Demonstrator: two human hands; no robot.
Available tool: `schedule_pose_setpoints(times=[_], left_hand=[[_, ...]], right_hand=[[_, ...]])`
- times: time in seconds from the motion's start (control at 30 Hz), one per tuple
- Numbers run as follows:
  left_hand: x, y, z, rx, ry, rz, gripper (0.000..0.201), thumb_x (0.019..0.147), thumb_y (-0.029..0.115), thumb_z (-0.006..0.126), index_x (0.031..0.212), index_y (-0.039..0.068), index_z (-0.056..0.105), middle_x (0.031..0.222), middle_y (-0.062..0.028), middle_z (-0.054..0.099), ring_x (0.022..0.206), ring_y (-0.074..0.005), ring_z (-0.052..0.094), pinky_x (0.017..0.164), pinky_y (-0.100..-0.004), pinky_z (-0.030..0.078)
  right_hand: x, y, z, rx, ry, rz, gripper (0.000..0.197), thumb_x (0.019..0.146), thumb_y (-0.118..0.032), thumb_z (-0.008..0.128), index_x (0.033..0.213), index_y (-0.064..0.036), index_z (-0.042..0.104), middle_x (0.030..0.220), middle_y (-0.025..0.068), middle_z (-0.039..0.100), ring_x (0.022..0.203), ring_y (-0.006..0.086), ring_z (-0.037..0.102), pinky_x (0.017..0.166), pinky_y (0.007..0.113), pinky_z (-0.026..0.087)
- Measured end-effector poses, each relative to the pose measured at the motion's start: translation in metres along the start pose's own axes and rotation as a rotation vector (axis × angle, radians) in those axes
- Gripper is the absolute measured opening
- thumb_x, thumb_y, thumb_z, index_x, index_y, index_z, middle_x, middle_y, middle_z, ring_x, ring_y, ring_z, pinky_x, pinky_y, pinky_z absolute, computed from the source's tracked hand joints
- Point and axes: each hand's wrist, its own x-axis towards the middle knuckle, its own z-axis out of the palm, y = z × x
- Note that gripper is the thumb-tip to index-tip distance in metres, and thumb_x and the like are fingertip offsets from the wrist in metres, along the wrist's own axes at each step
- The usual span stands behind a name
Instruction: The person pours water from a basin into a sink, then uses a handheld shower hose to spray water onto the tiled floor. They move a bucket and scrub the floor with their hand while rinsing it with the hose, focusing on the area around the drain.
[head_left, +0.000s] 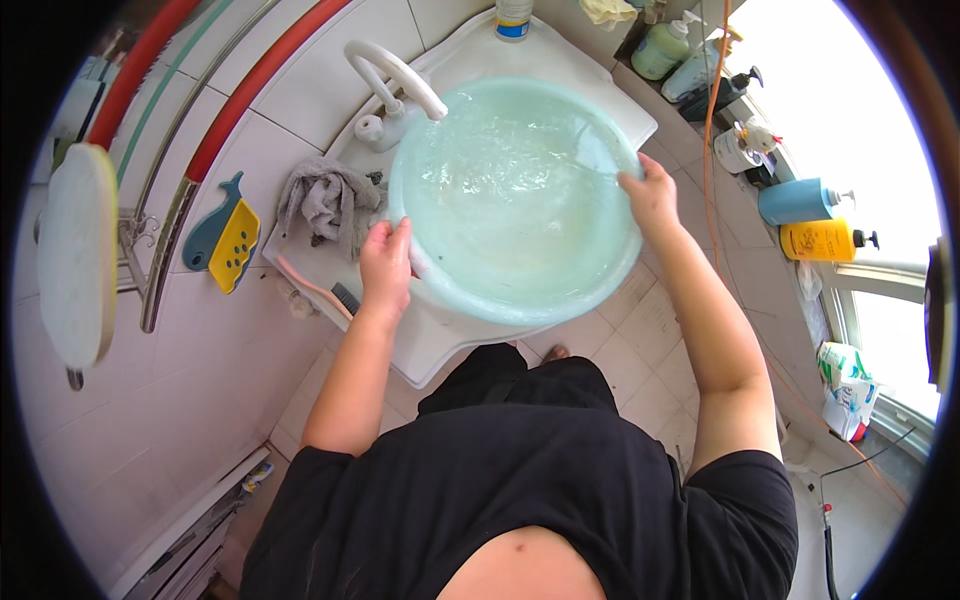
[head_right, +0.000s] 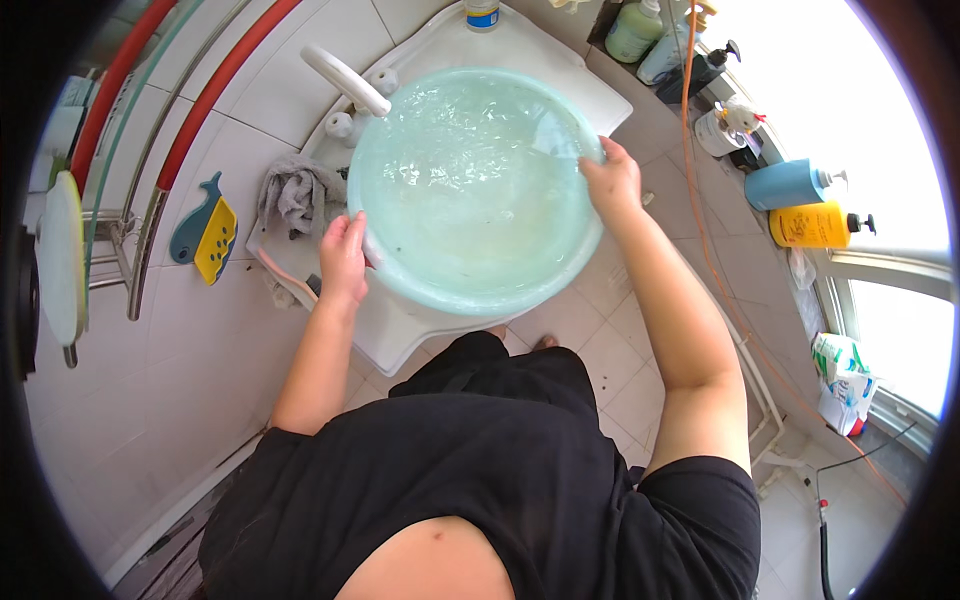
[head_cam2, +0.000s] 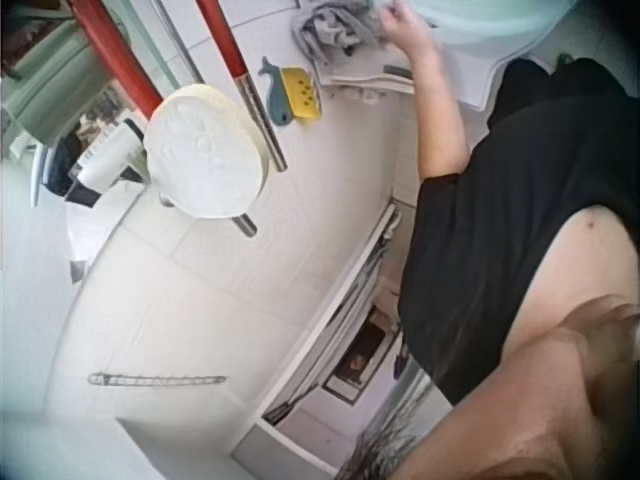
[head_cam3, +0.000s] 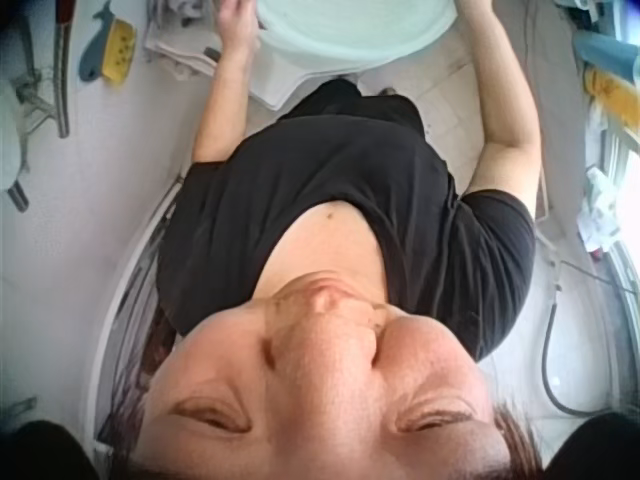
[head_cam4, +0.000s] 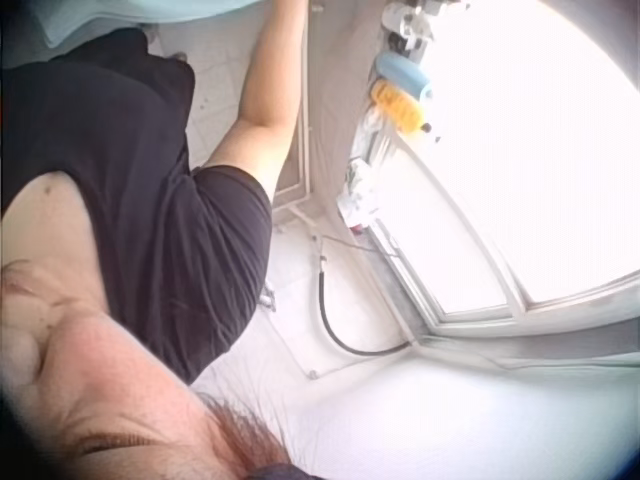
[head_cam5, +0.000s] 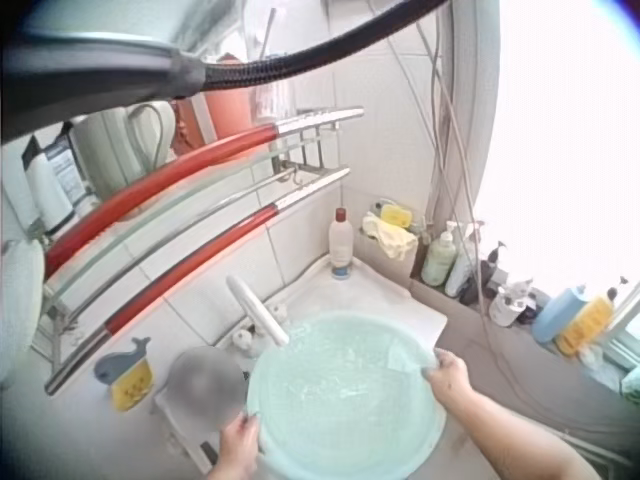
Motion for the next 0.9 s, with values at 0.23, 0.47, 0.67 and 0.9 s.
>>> schedule_pose_setpoints(times=[0.23, 0.47, 0.67, 0.9], left_hand=[[-0.068, -0.003, 0.032, 0.033, -0.261, 0.001, 0.019, 0.087, 0.021, 0.043, 0.083, 0.004, 0.049, 0.065, -0.0025, 0.052, 0.05, -0.0091, 0.048, 0.042, -0.0222, 0.041], [-0.17, -0.061, 0.079, 0.054, -0.471, -0.085, 0.02, 0.087, 0.02, 0.043, 0.087, 0.002, 0.049, 0.069, -0.0052, 0.054, 0.054, -0.011, 0.052, 0.046, -0.0233, 0.044], [-0.246, -0.177, 0.086, 0.174, -0.604, -0.289, 0.021, 0.088, 0.022, 0.041, 0.087, 0.001, 0.047, 0.072, -0.0069, 0.055, 0.058, -0.0138, 0.056, 0.048, -0.0255, 0.048], [-0.294, -0.319, 0.039, 0.498, -0.67, -0.502, 0.026, 0.087, 0.024, 0.043, 0.088, -0.002, 0.045, 0.077, -0.0092, 0.055, 0.064, -0.0171, 0.057, 0.05, -0.0276, 0.05]], right_hand=[[-0.074, 0.046, -0.087, 0.156, 0.125, -0.044, 0.045, 0.068, -0.009, 0.056, 0.111, 0.0023, 0.049, 0.094, 0.0119, 0.058, 0.081, 0.0161, 0.056, 0.075, 0.027, 0.044], [-0.192, 0.114, -0.195, 0.32, 0.2, -0.049, 0.036, 0.072, 0.0, 0.053, 0.108, 0.0037, 0.05, 0.095, 0.0066, 0.057, 0.081, 0.0125, 0.054, 0.074, 0.024, 0.043], [-0.291, 0.205, -0.235, -0.02, 0.257, 0.064, 0.04, 0.071, -0.004, 0.054, 0.11, 0.005, 0.048, 0.096, 0.0098, 0.056, 0.085, 0.0149, 0.053, 0.077, 0.025, 0.041], [-0.366, 0.351, -0.188, -0.101, 0.313, 0.213, 0.041, 0.072, -0.005, 0.055, 0.111, 0.0028, 0.048, 0.101, 0.0125, 0.056, 0.088, 0.017, 0.055, 0.079, 0.027, 0.042]])
